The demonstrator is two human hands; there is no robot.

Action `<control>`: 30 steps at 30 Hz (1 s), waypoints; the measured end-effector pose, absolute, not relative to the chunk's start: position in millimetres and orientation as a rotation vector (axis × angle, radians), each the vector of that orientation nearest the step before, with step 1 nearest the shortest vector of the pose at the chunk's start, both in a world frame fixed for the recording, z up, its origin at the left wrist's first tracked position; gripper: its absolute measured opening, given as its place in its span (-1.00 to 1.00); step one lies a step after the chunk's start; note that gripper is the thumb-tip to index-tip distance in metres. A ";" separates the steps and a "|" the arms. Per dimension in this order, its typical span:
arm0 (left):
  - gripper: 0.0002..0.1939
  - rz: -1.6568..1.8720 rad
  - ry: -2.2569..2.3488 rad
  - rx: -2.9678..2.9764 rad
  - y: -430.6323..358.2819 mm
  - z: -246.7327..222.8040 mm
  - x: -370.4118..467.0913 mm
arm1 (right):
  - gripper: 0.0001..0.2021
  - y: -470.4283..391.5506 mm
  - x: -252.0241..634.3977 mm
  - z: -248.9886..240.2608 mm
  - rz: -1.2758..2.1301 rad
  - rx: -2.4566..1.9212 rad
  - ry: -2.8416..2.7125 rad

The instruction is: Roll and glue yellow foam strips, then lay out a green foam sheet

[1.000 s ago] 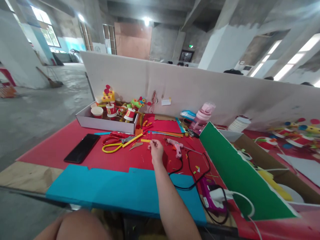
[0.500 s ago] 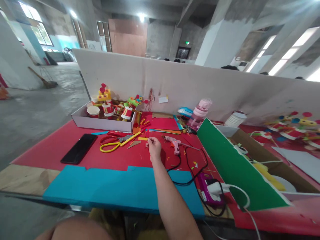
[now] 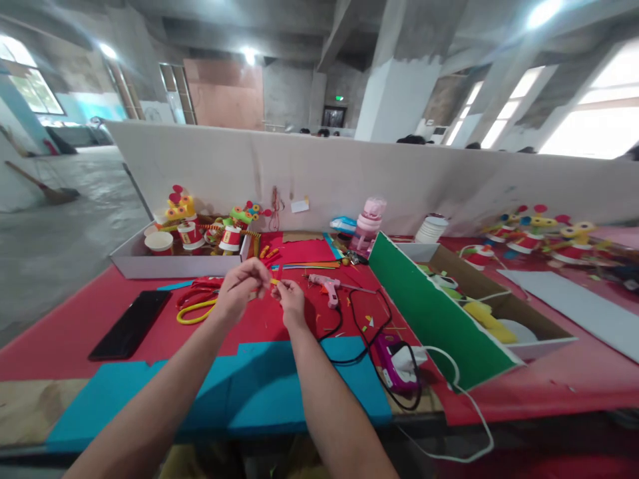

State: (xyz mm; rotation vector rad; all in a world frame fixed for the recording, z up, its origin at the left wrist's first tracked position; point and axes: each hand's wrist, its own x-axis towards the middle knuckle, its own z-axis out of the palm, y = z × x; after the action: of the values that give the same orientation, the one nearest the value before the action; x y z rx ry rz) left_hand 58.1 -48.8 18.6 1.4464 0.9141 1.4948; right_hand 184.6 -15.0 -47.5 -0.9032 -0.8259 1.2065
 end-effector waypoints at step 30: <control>-0.74 1.432 1.134 1.424 -19.4 -30.8 57.2 | -0.69 -27.6 177.0 -32.0 1.326 -0.847 -0.778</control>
State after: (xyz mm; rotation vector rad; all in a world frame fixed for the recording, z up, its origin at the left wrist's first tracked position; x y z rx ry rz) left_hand 57.2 -19.4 -30.8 1.4240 1.1340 1.4324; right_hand 177.0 -27.6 -32.0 -0.8472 -0.7783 1.3261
